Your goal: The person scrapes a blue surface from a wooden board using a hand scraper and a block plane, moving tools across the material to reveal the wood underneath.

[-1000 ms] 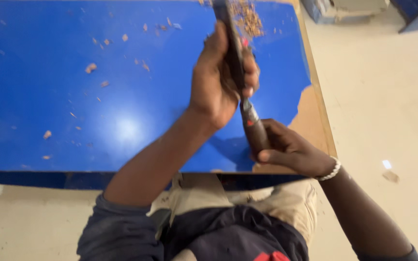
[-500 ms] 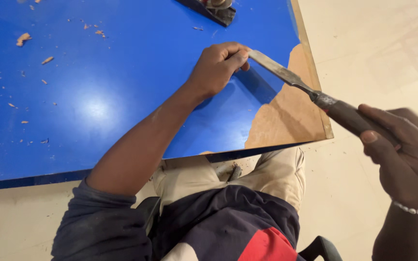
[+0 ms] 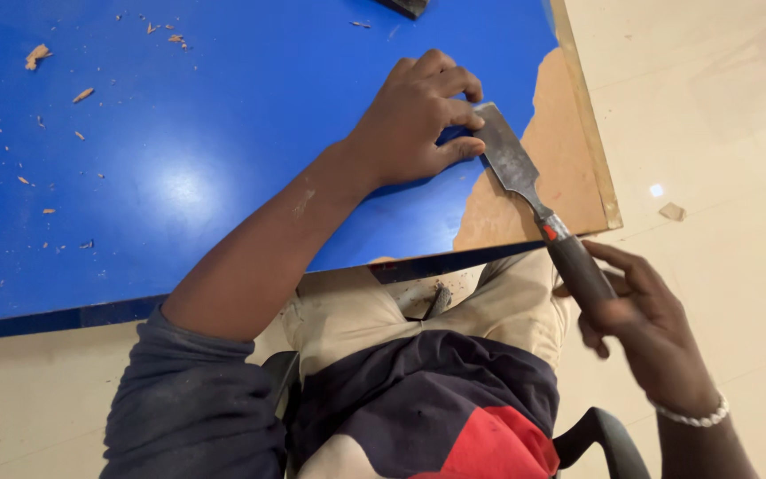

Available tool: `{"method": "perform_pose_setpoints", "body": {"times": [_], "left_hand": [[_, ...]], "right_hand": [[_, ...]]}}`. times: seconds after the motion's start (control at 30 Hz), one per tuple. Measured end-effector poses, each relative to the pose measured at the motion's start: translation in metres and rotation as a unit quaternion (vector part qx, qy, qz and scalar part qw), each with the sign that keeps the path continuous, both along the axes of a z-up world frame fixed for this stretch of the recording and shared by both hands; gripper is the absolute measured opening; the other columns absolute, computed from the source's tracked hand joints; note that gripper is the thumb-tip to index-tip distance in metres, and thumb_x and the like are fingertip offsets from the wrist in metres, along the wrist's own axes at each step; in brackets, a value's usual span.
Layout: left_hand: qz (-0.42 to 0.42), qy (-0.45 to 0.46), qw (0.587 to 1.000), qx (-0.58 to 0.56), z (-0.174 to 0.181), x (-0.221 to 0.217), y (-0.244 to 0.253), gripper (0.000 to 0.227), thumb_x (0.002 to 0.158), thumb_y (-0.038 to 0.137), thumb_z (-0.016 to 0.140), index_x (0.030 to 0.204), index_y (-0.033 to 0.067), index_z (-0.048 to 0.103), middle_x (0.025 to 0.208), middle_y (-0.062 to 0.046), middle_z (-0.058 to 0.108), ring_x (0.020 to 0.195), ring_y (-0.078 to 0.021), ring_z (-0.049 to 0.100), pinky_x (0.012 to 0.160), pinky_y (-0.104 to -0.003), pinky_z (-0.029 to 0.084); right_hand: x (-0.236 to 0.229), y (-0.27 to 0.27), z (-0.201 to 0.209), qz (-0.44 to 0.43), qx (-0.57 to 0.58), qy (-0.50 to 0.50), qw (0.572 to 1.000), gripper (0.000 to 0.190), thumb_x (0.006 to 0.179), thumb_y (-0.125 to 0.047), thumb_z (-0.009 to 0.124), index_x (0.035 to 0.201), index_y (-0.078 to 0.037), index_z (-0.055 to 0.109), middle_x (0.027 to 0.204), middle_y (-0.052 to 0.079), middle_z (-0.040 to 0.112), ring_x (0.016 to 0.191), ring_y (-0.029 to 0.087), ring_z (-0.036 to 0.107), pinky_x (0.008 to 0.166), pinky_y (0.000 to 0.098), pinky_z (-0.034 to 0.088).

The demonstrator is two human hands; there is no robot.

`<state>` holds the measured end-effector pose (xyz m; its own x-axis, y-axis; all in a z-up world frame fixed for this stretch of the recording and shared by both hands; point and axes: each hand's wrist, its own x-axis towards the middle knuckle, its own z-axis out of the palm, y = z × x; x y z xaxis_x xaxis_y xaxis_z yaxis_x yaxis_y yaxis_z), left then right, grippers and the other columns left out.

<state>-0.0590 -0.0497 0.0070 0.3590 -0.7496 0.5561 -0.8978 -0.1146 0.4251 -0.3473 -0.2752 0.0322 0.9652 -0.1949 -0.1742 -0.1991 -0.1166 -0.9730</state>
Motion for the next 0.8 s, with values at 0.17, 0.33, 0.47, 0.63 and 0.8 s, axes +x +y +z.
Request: {"method": "perform_pose_setpoints", "body": {"times": [0.17,0.33,0.47,0.63,0.8], "left_hand": [[-0.013,-0.055,0.998,0.015,-0.004,0.002,-0.002,0.031,0.091,0.038,0.082,0.105,0.0102,0.080,0.116,-0.001,0.074,0.124,-0.0273,0.055,0.108,-0.048,0.039],[0.006,-0.119,0.992,0.034,-0.002,-0.001,0.000,0.052,0.090,0.048,0.078,0.121,0.0061,0.077,0.127,-0.009,0.072,0.124,-0.0310,0.054,0.108,-0.050,0.038],[0.039,-0.086,0.982,0.165,0.006,-0.040,-0.002,0.087,0.084,0.065,0.069,0.143,0.0027,0.054,0.149,-0.025,0.048,0.140,-0.0413,0.037,0.116,-0.056,0.027],[0.009,-0.049,0.953,0.299,0.005,-0.126,-0.009,0.135,0.072,0.082,0.067,0.158,-0.0084,0.014,0.167,-0.032,0.010,0.150,-0.0427,0.005,0.122,-0.055,0.011],[0.158,-0.204,0.935,0.244,-0.021,-0.134,-0.024,0.088,0.091,0.033,0.066,0.160,-0.0070,0.029,0.166,-0.028,0.029,0.155,-0.0370,0.027,0.125,-0.051,0.025]], "right_hand": [[0.010,0.034,0.015,0.006,-0.484,-0.083,0.871,0.066,0.089,-0.032,0.073,0.148,-0.011,0.052,0.101,0.015,0.065,0.071,0.026,0.066,0.061,0.0376,0.053],[0.031,0.042,0.024,0.013,-0.577,-0.009,0.817,0.062,0.095,-0.030,0.067,0.154,-0.025,0.052,0.095,0.015,0.066,0.072,0.034,0.069,0.062,0.0460,0.054],[0.035,0.044,0.027,0.045,-0.593,-0.009,0.804,0.060,0.101,-0.034,0.060,0.159,-0.026,0.047,0.088,0.017,0.068,0.073,0.037,0.069,0.064,0.0504,0.053],[0.011,0.044,0.040,0.065,-0.608,0.064,0.789,0.062,0.100,-0.037,0.057,0.160,-0.030,0.042,0.078,0.017,0.068,0.066,0.039,0.070,0.062,0.0513,0.054],[0.023,0.037,0.032,0.070,-0.606,0.030,0.792,0.064,0.100,-0.036,0.060,0.161,-0.028,0.040,0.081,0.018,0.070,0.068,0.042,0.070,0.062,0.0528,0.054]]}}
